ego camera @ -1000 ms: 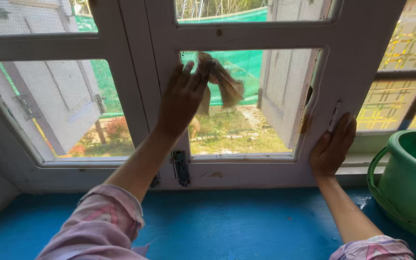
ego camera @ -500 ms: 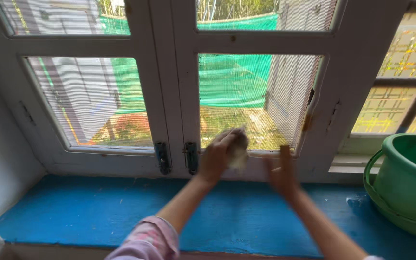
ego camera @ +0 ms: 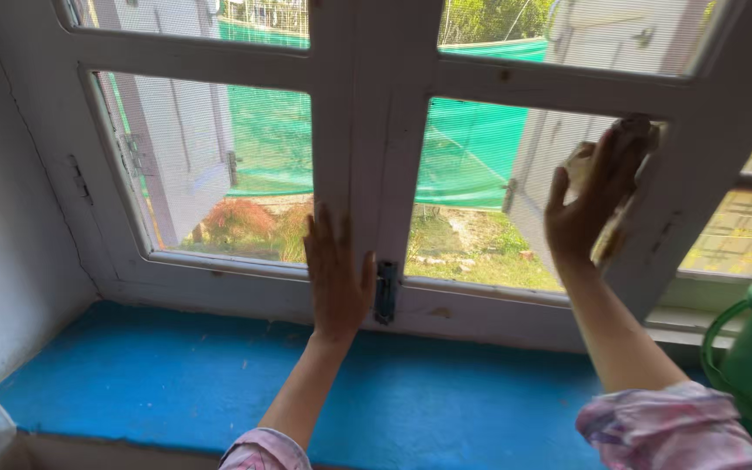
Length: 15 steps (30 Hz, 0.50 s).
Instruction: The person wipes the white window frame and then the orange window screen frame with a cloth, dipping the cloth into a green bucket of water to wet it. They clean the frame edges and corners thoroughly.
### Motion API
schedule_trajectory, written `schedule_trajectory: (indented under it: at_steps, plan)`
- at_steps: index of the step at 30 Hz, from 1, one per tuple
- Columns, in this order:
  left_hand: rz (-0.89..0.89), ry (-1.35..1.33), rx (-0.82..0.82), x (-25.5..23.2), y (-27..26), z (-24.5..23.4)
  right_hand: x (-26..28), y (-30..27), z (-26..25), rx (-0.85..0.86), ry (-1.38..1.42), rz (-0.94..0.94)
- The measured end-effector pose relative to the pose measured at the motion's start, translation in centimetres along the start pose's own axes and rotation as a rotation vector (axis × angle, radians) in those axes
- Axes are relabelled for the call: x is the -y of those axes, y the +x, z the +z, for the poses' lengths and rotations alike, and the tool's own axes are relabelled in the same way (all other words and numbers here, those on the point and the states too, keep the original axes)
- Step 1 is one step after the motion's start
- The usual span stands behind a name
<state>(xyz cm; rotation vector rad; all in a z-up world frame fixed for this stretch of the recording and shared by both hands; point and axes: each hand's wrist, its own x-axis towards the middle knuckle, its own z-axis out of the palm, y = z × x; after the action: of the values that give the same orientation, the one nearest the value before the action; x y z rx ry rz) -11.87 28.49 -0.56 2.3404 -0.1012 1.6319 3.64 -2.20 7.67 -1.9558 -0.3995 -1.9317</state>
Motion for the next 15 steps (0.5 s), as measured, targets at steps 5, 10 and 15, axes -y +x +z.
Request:
schedule_trajectory:
  at_steps: [5,10,15]
  plan:
    - [-0.03,-0.043,0.064,2.6,-1.8,1.5,3.9,-0.2,4.1,-0.115,0.313,0.09]
    - [-0.04,-0.046,0.057,3.4,-2.6,2.6,12.1,-0.8,7.2,-0.075,0.52,-0.09]
    - [-0.041,-0.076,0.035,3.5,-2.9,2.8,11.7,-2.9,6.5,0.178,0.671,-0.137]
